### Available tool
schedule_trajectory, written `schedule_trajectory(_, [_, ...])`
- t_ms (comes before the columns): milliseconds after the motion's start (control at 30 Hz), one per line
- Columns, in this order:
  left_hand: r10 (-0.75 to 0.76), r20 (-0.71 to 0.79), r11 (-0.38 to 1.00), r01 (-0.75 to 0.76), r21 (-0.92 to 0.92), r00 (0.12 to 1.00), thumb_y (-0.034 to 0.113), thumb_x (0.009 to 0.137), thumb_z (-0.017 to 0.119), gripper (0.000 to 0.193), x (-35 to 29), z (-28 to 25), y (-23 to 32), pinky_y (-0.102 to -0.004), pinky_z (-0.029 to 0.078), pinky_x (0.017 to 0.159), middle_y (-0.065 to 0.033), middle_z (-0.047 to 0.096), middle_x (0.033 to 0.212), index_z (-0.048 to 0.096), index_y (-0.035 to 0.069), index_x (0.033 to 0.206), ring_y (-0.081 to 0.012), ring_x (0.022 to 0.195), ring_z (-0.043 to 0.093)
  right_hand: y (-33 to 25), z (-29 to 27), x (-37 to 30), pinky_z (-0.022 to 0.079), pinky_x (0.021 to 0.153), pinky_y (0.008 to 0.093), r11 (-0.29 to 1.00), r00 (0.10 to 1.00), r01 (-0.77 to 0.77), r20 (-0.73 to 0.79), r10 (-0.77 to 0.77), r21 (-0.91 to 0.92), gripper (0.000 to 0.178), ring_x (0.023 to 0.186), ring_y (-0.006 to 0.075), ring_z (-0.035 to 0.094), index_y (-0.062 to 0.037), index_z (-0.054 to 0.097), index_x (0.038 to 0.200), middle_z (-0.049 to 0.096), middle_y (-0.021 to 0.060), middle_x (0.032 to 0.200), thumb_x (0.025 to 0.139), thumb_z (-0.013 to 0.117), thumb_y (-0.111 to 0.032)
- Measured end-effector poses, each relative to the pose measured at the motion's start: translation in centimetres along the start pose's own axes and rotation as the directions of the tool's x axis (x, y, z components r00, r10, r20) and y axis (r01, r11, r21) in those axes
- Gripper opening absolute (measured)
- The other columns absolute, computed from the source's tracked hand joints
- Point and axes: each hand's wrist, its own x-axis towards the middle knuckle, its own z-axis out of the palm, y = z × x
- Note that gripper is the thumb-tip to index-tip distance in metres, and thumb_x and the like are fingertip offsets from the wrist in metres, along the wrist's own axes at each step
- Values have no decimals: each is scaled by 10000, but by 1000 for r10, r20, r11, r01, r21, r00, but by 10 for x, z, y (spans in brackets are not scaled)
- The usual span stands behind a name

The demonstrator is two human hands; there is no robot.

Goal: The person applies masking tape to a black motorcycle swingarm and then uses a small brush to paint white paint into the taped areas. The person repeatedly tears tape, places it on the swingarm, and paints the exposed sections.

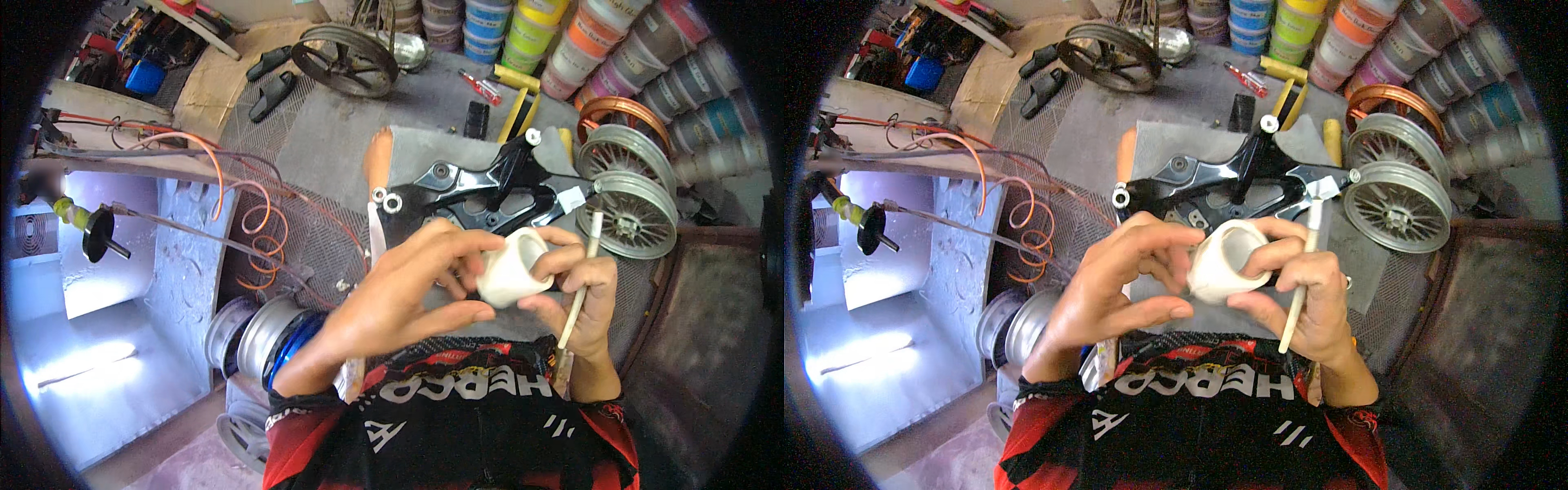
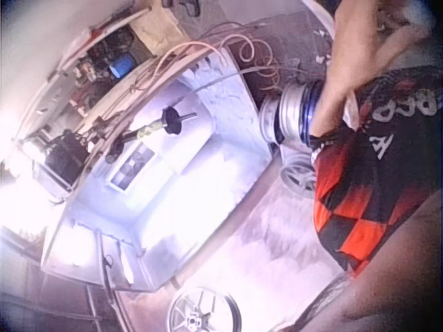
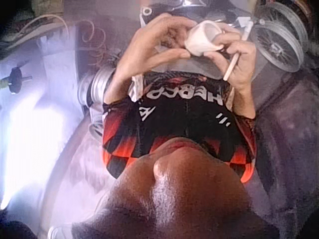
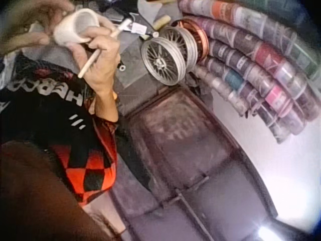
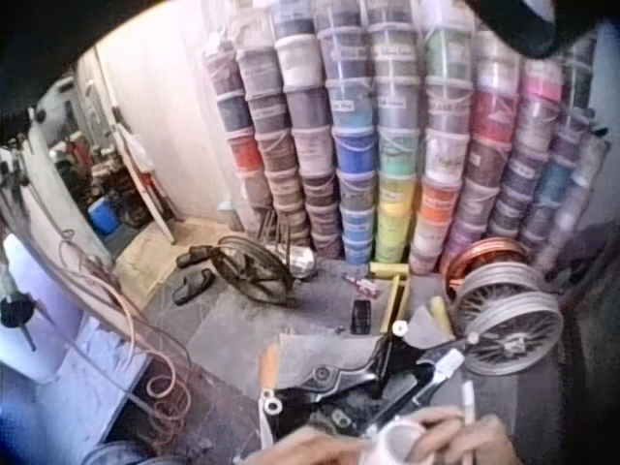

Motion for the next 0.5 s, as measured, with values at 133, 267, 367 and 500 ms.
schedule_trajectory(133, [390,-116,789,-266,554,914,52,740,870,512,10,20,1,-356,570,776,-129,677,1109,707,15,1224,-253,890,691,-6,-1,5,497,938,497,950,996,37,-70,-62,-310,551,1062,405,659,-115,395,989,718,112,887,769,900,-125])
schedule_trajectory(267, [480,-151,751,-315,580,864,24,725,852,406,19,26,-11,-360,556,744,-95,701,953,748,23,1118,-257,856,691,-8,0,10,484,932,496,903,992,29,-100,-79,-428,552,1012,396,651,-114,395,971,730,101,833,759,903,-157])
schedule_trajectory(367, [458,-142,762,-306,571,877,5,722,842,344,20,25,-13,-355,549,720,-76,702,903,751,28,1053,-248,823,692,-7,-1,12,485,906,484,886,993,35,-84,-83,-462,540,998,380,645,-115,403,969,735,95,843,764,900,-166])
schedule_trajectory(500, [440,-154,783,-294,549,885,-22,725,826,266,26,26,-16,-352,548,689,-84,696,887,716,21,964,-246,789,693,-7,-5,10,478,880,461,855,996,24,-58,-63,-519,515,940,331,606,-120,445,955,731,64,835,749,906,-217])
